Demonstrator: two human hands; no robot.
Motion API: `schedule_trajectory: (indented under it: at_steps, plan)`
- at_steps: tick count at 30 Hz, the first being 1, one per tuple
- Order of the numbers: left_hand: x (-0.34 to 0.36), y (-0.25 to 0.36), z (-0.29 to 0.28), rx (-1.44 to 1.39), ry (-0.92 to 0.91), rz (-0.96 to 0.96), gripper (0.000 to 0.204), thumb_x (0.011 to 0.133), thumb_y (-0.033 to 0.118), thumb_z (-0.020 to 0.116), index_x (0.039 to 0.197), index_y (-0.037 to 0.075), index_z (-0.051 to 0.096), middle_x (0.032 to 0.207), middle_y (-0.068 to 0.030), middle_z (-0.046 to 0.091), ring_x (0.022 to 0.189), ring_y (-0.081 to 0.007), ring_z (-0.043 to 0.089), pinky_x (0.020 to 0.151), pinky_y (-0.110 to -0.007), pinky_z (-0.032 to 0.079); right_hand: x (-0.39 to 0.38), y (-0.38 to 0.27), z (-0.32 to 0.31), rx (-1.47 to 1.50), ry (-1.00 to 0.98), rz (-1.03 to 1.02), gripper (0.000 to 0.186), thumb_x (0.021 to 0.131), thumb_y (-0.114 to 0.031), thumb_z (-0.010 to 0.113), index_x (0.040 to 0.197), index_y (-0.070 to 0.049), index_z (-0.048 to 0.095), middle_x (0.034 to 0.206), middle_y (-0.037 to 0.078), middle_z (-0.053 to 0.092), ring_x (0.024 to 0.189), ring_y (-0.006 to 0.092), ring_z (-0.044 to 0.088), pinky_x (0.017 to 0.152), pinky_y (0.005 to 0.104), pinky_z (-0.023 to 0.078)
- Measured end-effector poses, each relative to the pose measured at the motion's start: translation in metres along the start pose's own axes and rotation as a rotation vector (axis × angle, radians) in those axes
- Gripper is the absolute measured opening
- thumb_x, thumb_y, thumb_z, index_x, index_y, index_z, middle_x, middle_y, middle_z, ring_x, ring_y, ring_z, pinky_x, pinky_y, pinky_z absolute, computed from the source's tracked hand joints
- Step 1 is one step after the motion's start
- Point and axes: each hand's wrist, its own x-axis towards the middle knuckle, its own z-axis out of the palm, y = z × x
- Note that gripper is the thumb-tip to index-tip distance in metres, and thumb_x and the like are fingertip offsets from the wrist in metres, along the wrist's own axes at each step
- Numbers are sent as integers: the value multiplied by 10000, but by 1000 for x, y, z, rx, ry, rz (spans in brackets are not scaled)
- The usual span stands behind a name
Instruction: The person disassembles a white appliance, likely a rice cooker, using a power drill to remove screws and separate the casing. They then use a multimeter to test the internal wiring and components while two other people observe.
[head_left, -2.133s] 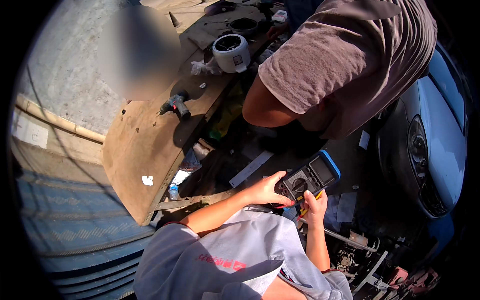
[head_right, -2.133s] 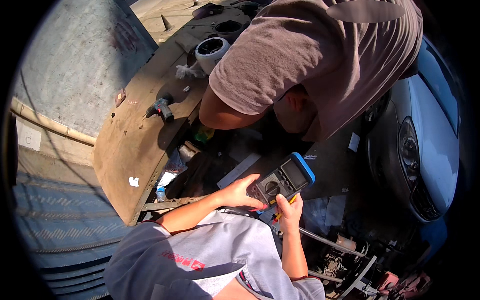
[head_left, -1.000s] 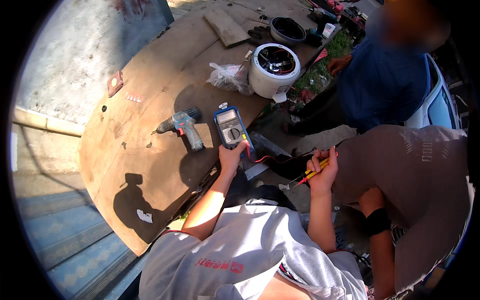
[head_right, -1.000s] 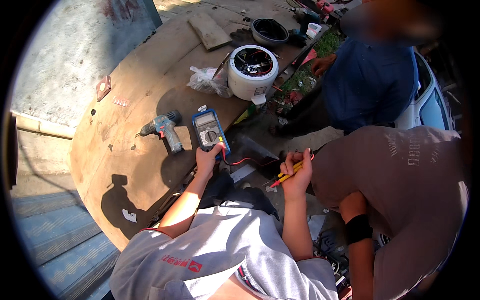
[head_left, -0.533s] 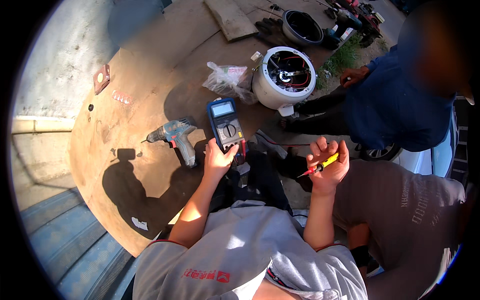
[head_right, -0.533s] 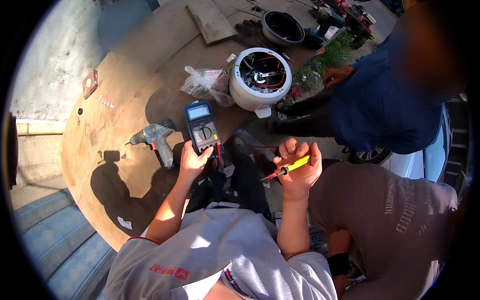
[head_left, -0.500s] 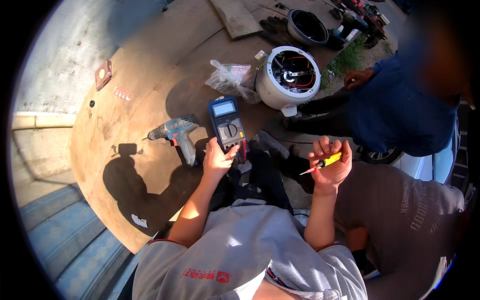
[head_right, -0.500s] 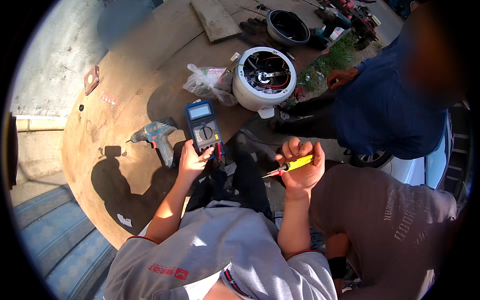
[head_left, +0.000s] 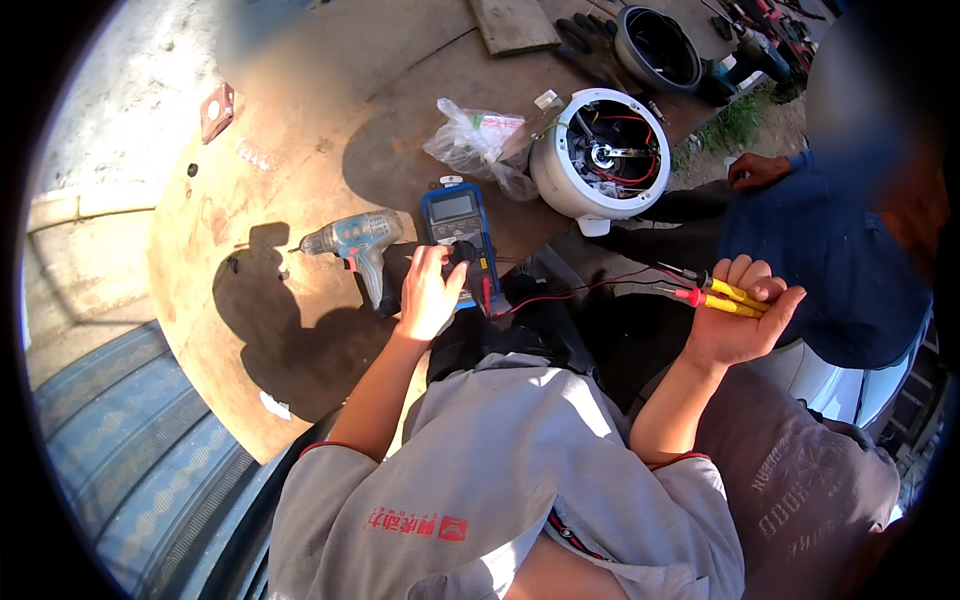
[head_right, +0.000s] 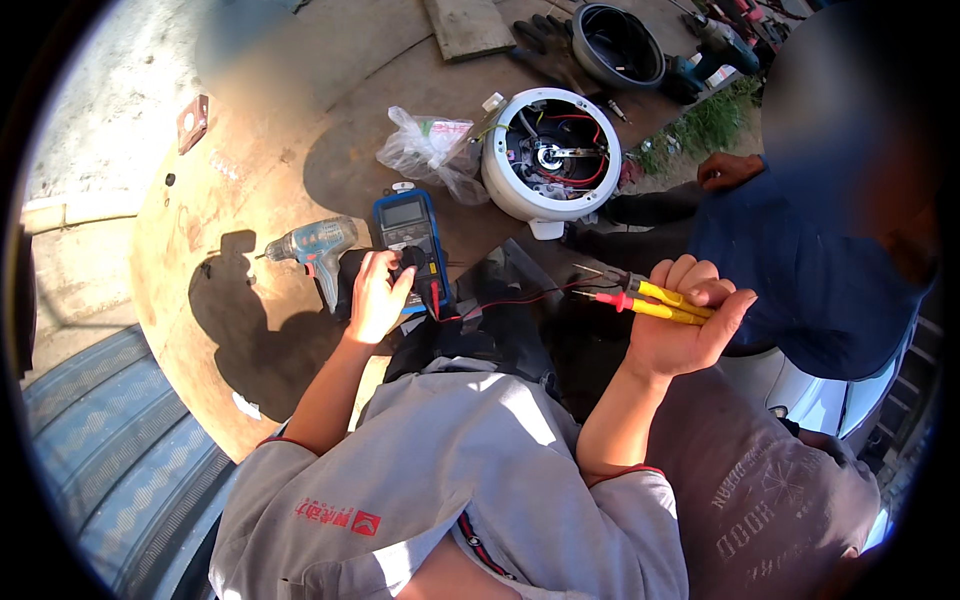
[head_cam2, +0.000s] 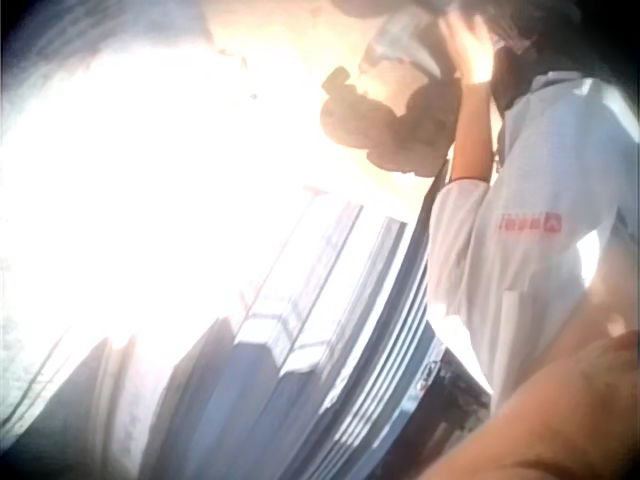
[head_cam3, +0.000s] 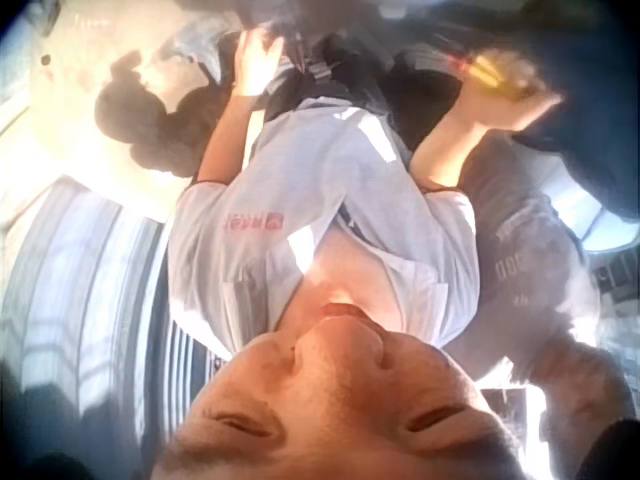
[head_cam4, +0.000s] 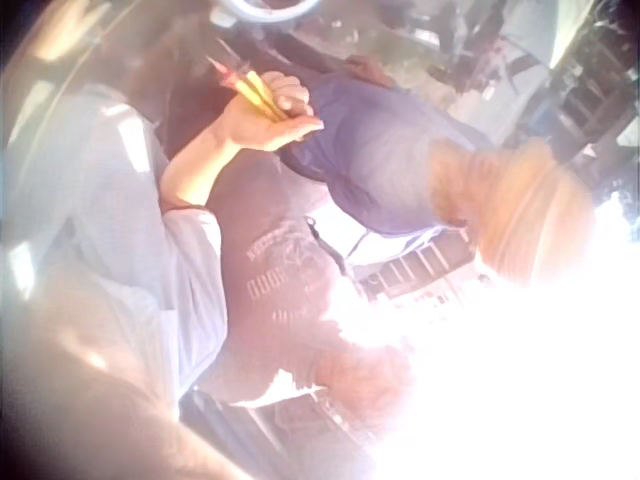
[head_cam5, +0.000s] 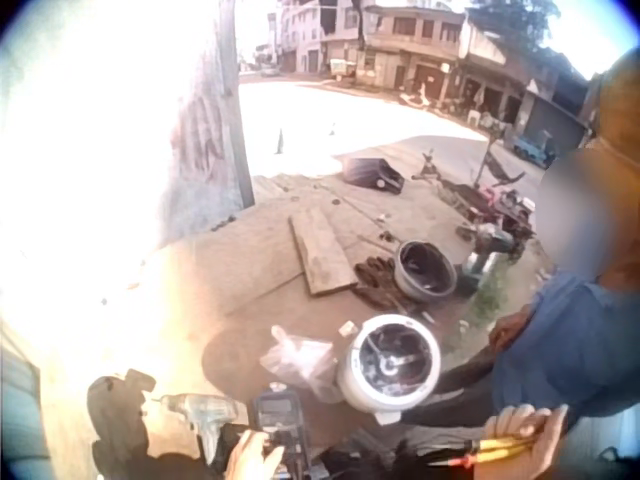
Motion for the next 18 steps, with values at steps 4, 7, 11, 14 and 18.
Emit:
schedule_trajectory:
  at_steps: [4, 7, 11, 14, 18]
  plan:
    - [11, -7, 7, 26, 5, 125, 302, 802, 124, 757, 1023, 1, 592, 911, -165, 585, 794, -329, 629, 689, -407, 516, 2, -33, 1, -442, -184, -454, 549, 1057, -425, 292, 967, -18, 650, 877, 113, 542, 761, 190, 502, 629, 339, 459]
    - [16, -6, 13, 63, 17, 161, 302, 804, 118, 753, 1025, -18, 599, 926, -174, 590, 773, -311, 617, 693, -395, 513, 5, -52, 13, -785, -117, -703, 579, 1052, -441, 286, 1234, -6, 623, 1202, 202, 532, 1081, 280, 569, 850, 419, 523]
    - [14, -17, 15, 41, -53, 75, 280, 836, 149, 729, 1006, -27, 593, 948, -168, 589, 838, -301, 610, 760, -385, 509, 17, -71, 29, -832, -110, -790, 603, 1021, -488, 363, 1409, -41, 476, 1504, 242, 304, 1351, 359, 397, 1086, 509, 337]
    - [11, -22, 18, 68, -47, 94, 298, 826, 138, 736, 1024, -26, 585, 949, -153, 590, 822, -277, 588, 754, -375, 501, 20, -79, 26, -828, -109, -858, 636, 1000, -443, 442, 1472, -22, 375, 1575, 224, 199, 1447, 356, 242, 1151, 529, 197]
    - [13, -6, 15, 142, -98, 19, 313, 820, 126, 730, 1041, -39, 583, 962, -172, 582, 844, -289, 587, 774, -389, 497, 21, -77, 14, -905, -23, -781, 642, 994, -426, 449, 1483, -21, 353, 1592, 220, 161, 1482, 355, 160, 1176, 500, 137]
